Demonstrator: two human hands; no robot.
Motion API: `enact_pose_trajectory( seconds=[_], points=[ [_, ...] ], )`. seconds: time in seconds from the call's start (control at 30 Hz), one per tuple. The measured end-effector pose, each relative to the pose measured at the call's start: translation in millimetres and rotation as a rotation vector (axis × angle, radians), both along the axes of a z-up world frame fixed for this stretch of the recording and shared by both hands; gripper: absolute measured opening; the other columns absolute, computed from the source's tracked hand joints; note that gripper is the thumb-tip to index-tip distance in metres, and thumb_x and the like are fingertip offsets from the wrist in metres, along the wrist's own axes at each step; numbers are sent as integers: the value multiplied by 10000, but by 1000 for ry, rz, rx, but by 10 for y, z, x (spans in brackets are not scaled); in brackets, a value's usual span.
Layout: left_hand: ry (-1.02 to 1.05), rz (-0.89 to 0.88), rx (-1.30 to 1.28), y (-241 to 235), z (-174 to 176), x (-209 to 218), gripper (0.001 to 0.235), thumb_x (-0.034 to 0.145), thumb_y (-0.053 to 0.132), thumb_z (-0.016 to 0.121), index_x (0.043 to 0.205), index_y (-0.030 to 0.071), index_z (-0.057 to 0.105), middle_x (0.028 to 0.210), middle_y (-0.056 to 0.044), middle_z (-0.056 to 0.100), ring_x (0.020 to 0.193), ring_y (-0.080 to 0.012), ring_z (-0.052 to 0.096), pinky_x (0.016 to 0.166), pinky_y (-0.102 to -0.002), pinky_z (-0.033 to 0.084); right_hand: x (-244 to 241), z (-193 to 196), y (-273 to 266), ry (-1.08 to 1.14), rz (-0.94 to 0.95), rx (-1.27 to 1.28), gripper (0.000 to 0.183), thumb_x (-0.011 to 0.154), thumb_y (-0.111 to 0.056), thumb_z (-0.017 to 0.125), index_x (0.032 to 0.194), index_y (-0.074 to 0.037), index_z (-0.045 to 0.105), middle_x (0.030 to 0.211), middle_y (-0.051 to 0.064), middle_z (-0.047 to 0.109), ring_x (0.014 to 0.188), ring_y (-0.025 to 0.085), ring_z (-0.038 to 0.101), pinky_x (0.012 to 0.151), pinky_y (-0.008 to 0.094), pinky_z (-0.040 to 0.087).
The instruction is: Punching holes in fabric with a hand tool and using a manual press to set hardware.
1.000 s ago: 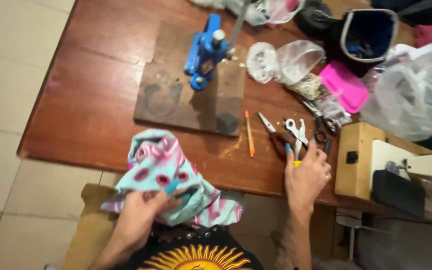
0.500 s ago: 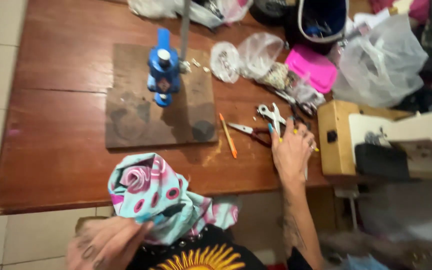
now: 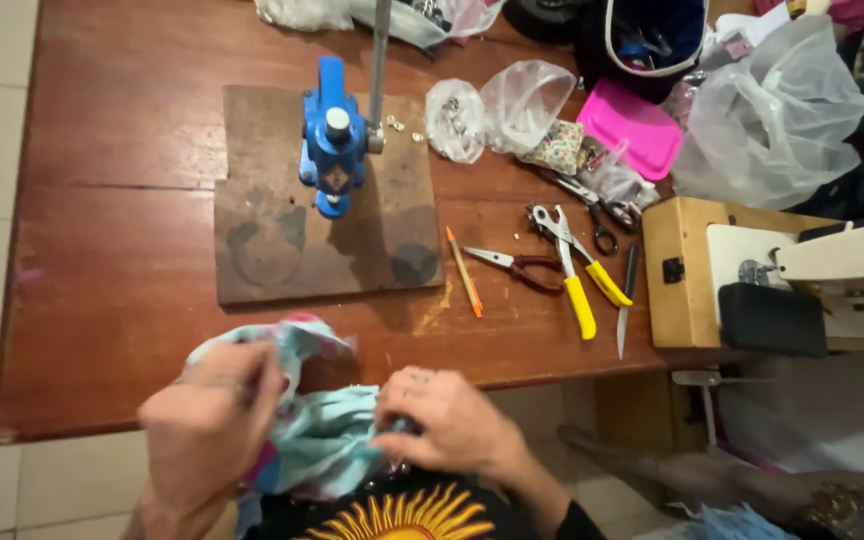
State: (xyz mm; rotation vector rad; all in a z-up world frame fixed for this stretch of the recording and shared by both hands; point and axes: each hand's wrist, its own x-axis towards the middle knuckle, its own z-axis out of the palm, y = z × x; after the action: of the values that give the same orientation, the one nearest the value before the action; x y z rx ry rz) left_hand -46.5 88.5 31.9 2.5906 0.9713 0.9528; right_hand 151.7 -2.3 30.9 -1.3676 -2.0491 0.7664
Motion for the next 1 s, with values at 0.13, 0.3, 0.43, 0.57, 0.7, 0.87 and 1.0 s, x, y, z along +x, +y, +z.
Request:
enact_pose_trajectory(
  seconds=[0.13,0.3,0.43,0.57,0.7,0.87,1.0],
  points=[
    [-363,568,-747,-221,88,171,50,773,156,621,766,122,585,624,-8,606,532,-90,561,555,-226,454,-298,-9,-29,206,-198,165,679,765,-393,628,1238,-76,258,1262,219,350,1185,347,407,977,418,406],
    [-676,305,-851,-325,48,250,123,752,42,634,679,81,543,605,23,501,550,-27,447,510,-154,392,-328,-168,-25,356,-257,171,400,789,-144,649,1134,-63,465,1076,157,563,978,258,589,854,310,487],
    [-544,72,-332,-233,372,157,70,787,64,635,798,57,567,747,-51,562,691,-177,486,636,-271,397,-150,9,32,448,-377,117,216,697,-128,713,887,-67,629,860,72,658,771,127,630,722,202,487],
    [-504,-457,-275,50,621,206,589,785,436,507,1180,41,322,1261,-186,360,1224,-316,364,1076,-451,321,-53,362,43,666,-201,187,173,713,-90,695,851,-13,622,790,108,642,688,140,611,623,199,490],
    [-210,-679,-147,83,999,218,188,762,178,639,866,75,522,758,-43,568,661,-163,558,763,-436,276,0,756,-9,805,-254,144,217,725,-172,678,865,-32,588,830,108,617,598,107,564,426,186,466],
    [-363,-499,-47,-192,1147,188,73,785,51,636,789,37,565,660,-53,488,531,-155,437,457,-281,330,-106,596,-128,1190,-107,-85,238,833,-232,618,945,-55,505,876,40,531,724,121,522,623,238,479],
    [-430,-403,-323,-309,746,235,104,786,190,590,758,90,594,599,-37,495,502,-166,467,453,-283,362,-149,535,-136,1062,-472,237,167,876,-204,526,833,-42,529,697,17,509,618,47,453,600,164,398]
  ],
)
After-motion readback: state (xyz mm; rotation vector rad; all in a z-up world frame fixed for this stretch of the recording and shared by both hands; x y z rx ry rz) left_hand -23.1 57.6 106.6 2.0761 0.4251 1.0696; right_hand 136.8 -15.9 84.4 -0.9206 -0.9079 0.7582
